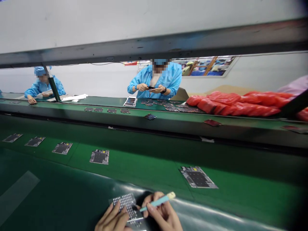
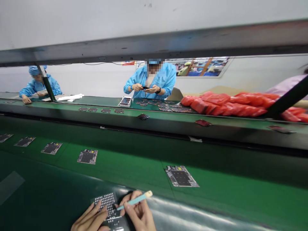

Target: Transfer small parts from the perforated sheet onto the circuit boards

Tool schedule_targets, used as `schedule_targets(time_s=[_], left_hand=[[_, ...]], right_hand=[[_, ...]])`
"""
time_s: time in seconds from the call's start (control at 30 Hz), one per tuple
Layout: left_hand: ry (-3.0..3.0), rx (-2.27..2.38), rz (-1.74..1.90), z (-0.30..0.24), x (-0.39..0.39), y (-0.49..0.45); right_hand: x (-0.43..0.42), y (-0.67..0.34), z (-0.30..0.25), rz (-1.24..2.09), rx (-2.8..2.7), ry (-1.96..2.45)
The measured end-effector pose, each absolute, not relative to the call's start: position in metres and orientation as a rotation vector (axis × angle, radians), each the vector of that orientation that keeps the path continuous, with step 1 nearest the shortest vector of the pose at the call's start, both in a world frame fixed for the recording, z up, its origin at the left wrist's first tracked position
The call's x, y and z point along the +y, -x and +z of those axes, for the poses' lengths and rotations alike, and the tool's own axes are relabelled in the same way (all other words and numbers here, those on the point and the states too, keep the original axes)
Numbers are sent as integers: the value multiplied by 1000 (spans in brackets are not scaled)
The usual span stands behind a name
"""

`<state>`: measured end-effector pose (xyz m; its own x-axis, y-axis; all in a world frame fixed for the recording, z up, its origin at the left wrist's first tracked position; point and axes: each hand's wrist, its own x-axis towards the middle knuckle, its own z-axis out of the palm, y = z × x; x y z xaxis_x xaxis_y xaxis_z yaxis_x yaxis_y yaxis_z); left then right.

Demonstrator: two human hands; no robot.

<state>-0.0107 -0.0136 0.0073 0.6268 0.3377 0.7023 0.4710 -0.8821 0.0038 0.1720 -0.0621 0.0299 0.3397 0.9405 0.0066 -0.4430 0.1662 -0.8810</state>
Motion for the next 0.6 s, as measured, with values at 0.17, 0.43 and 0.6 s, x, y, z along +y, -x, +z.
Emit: schedule_targets(time_s=[0.17,0.43,0.6], left_hand=[[2619,-630,-1126,-2,-14,4],[2508,-1276,-1160,6,29,20],[2542,-1491,-982,20,100,17]], right_hand=[[-47,-192,33,1194,-393,998],[26,-174,55,1039,-615,997],[118,-133,48,1028,-733,984]])
